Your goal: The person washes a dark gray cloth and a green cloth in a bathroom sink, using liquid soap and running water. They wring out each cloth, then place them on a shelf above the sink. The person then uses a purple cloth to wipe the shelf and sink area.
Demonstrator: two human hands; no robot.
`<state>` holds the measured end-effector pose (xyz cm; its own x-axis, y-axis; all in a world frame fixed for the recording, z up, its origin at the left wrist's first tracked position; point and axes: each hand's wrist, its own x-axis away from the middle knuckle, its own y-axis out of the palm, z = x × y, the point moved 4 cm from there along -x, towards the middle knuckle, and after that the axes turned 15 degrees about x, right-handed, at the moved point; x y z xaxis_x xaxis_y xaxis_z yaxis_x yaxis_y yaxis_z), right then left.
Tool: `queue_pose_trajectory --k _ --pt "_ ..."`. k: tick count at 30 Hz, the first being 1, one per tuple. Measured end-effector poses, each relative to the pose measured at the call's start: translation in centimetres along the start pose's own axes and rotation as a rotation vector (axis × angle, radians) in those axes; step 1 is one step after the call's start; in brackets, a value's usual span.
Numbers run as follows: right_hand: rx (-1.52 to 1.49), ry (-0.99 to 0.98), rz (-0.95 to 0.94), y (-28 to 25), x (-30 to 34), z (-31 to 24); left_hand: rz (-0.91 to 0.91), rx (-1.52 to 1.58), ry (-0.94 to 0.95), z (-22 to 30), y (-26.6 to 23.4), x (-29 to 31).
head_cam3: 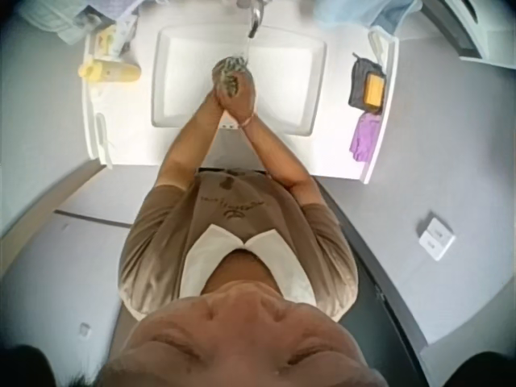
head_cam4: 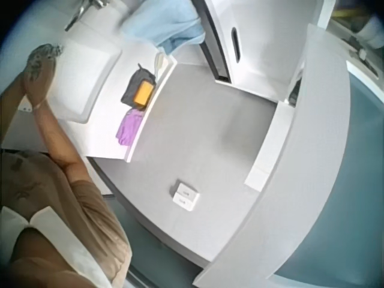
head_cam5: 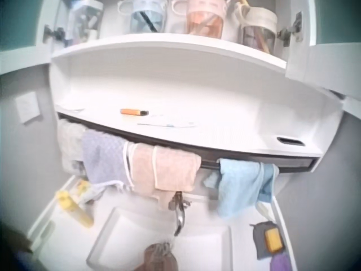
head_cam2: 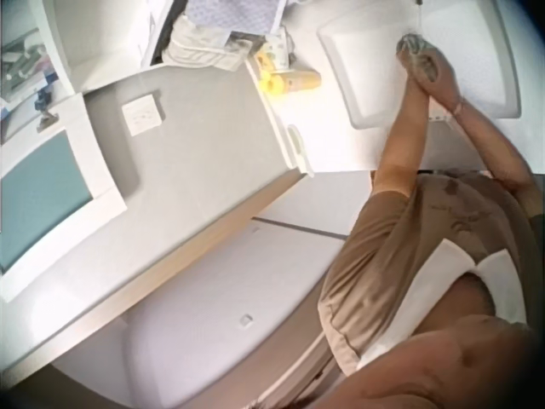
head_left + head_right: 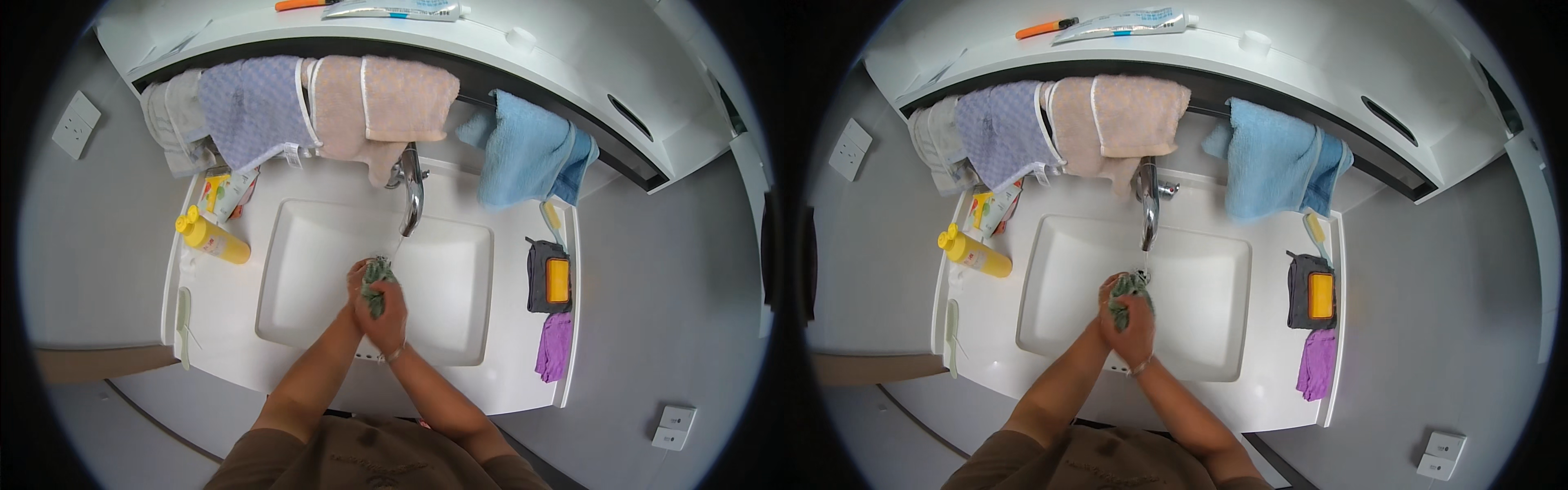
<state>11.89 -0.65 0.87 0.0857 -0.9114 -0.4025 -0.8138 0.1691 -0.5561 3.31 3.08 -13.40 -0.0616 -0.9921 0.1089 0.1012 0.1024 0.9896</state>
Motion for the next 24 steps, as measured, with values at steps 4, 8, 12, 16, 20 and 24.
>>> queue_pose_trajectory --k 4,8,12,16,20,24 --pt "0.015 0.57 -0.027 0.8 -4.2 9.9 0.682 -0.277 0.015 -4.3 5.2 2.1" --pt "0.069 0.104 0.078 0.6 -1.2 4.4 0.484 -0.145 -0.066 -3.3 0.2 0.7" --pt "0.329 0.185 -0.178 1.3 -3.1 6.4 0.022 0.061 -0.413 -4.5 4.0 1.9" --pt "0.17 0.271 -0.124 -0.3 -5.1 9.3 0.442 -1.059 -0.522 -2.6 5.0 2.9" --pt "0.302 0.038 -0.452 1.0 -1.3 13.4 0.304 -1.22 0.062 1.5 5.7 3.1" --pt "-0.186 0.29 -0.7 2.4 2.8 16.4 0.486 -0.213 0.069 3.8 6.3 3.7"
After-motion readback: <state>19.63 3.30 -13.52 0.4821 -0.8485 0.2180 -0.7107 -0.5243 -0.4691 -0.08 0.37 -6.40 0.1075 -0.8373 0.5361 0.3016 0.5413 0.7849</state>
